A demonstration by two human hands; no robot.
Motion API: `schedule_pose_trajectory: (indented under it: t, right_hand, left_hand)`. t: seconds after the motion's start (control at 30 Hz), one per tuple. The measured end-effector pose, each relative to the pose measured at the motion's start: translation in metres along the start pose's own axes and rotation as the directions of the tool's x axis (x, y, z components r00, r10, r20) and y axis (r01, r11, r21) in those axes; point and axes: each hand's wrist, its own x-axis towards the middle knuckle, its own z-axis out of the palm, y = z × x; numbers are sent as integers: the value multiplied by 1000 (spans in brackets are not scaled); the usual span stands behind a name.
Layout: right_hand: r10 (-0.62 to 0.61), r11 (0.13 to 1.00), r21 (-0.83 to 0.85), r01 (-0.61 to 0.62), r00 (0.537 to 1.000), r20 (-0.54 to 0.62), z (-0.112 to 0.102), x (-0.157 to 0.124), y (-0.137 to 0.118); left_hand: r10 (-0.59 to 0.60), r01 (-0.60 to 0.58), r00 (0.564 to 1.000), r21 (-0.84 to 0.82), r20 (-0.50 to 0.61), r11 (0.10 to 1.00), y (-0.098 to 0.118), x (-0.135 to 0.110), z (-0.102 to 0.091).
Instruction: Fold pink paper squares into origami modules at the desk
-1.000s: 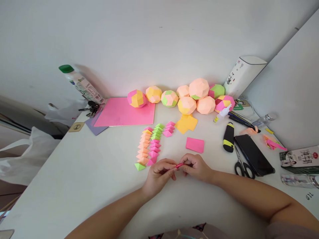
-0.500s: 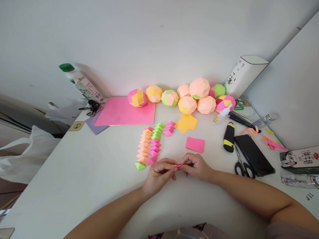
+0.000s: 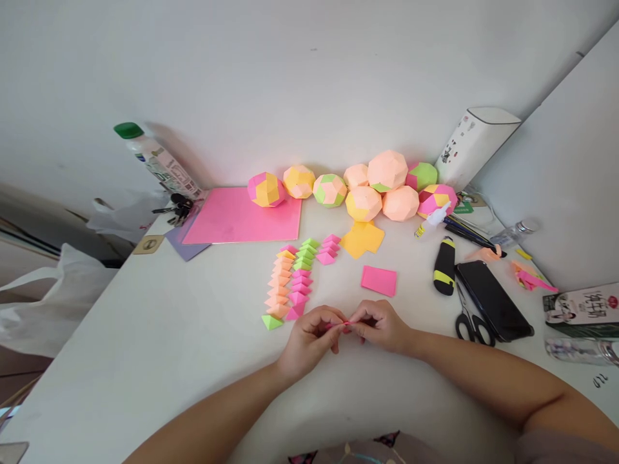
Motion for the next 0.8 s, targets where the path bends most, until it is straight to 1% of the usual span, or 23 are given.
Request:
schedule_pose_trajectory:
  t: [0.17,0.27,0.4,0.5,0.67,0.8]
  right_hand:
    - [-34,999,4,34,999,9,0,0,0]
    - [-49,999,13,49,999,14,-1,1,0]
    - [-14,1000,28,12,999,43,-1,0,-1]
    - [18,1000,-10,-17,997,76,-1,1,-4]
    - [-28,992,-124,35,998,61,-1,2,-9]
    - [-39,990,-132,50,996,81,-2,1,-9]
  left_hand:
    - [-42,42,999,16,-5,999,1,0,1]
    - [-54,55,998,72,-11,996,3,0,2]
    - [-9,9,1000,161,5,987,3,0,2]
    - [25,-27,1000,164,14,986,1,0,0]
    - [52,-50,999,176,-4,983,1,-1,-1]
    - [65,-61,998,237,-8,970,2,-1,-1]
